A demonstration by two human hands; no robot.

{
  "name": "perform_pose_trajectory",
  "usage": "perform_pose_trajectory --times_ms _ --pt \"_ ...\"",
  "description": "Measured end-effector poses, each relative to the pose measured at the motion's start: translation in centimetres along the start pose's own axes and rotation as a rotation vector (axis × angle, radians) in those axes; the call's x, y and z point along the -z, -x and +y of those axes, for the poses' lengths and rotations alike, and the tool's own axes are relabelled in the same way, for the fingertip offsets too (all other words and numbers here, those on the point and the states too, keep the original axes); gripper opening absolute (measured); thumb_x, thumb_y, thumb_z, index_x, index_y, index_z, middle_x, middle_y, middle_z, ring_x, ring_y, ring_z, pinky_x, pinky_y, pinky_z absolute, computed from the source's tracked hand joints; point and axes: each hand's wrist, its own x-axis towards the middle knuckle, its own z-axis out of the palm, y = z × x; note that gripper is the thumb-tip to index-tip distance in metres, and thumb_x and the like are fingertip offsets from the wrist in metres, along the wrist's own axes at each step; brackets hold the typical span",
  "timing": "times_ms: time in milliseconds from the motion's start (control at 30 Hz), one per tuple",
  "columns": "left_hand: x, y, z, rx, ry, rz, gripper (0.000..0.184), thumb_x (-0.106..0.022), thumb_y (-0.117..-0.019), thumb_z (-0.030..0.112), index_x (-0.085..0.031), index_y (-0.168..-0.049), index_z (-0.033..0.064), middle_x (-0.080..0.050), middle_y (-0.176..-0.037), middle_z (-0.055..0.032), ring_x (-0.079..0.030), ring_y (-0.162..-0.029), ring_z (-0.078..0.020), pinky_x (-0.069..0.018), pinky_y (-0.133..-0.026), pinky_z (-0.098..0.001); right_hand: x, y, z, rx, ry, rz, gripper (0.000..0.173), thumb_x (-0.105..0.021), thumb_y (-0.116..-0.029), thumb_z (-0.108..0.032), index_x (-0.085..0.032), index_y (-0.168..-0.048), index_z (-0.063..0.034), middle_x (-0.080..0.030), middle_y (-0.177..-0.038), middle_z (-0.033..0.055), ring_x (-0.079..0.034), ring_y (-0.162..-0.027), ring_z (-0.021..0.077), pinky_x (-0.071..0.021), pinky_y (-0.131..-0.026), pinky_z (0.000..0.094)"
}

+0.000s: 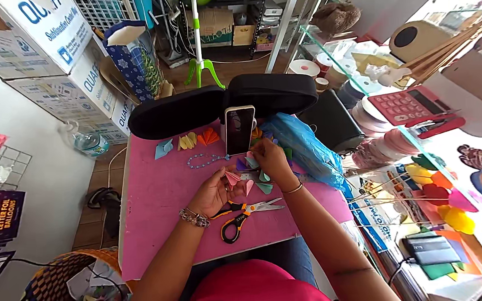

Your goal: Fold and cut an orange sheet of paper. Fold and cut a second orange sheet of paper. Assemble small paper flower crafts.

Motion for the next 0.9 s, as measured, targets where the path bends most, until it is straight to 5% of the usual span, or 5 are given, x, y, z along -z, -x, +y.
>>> perform_pose_trajectory --times_ms 400,667,767,833,900 --pt "0.0 0.0 -0.2 -0.001 0.001 -0.011 0.043 -0.023 -0.1134 0.029 -0.052 -0.136 0.0063 -0.068 -0.113 -0.0127 -0.073 -0.095 -0.0236 -0.0623 -0.08 -0.035 4.2 2.8 -0.1 0.025 -0.379 0.108 0.019 -0.069 -0.0966 -0.005 -0.059 -0.111 0.0002 -0.067 -0.09 0.0087 -0.065 -0.074 0.0123 -0.0565 -0.071 0.031" --pt "-0.3 0.2 -0.3 0.046 0.013 -0.045 0.049 -0.02 -0.1128 0.038 -0.054 -0.133 0.0084 -0.07 -0.111 -0.0136 -0.073 -0.096 -0.0262 -0.063 -0.079 -0.037 2.4 5.2 -2.7 0.172 -0.47 -0.119 0.013 -0.069 -0.0965 -0.011 -0.064 -0.106 -0.0035 -0.069 -0.092 0.0034 -0.066 -0.082 0.0071 -0.0557 -0.076 0.0247" --pt "-0.1 0.2 -0.2 0.015 0.042 -0.022 0.045 -0.023 -0.1133 0.034 -0.054 -0.131 0.0068 -0.069 -0.109 -0.0134 -0.073 -0.093 -0.0244 -0.0625 -0.078 -0.035 1.7 5.0 -1.5 0.225 -0.131 -0.047 0.018 -0.063 -0.1006 -0.017 -0.07 -0.11 -0.0026 -0.07 -0.104 0.0106 -0.067 -0.093 0.0199 -0.0552 -0.086 0.0396" --pt "0.0 0.1 0.0 -0.002 0.067 -0.011 0.043 -0.024 -0.1133 0.032 -0.056 -0.128 0.0065 -0.069 -0.107 -0.0125 -0.073 -0.092 -0.0226 -0.0622 -0.078 -0.0334 1.4 5.3 -0.6 0.284 0.077 -0.118 0.022 -0.059 -0.1011 -0.014 -0.073 -0.115 -0.0029 -0.07 -0.115 0.0161 -0.064 -0.113 0.0332 -0.0491 -0.101 0.051" --pt "-0.1 0.1 0.0 -0.008 0.099 0.017 0.042 -0.027 -0.1131 0.031 -0.056 -0.128 0.0054 -0.069 -0.107 -0.0136 -0.073 -0.089 -0.0228 -0.0626 -0.076 -0.033 0.4 6.0 0.5 0.395 0.216 -0.198 0.024 -0.058 -0.099 -0.008 -0.073 -0.118 -0.0063 -0.07 -0.123 0.0154 -0.059 -0.123 0.0394 -0.0454 -0.105 0.0572"
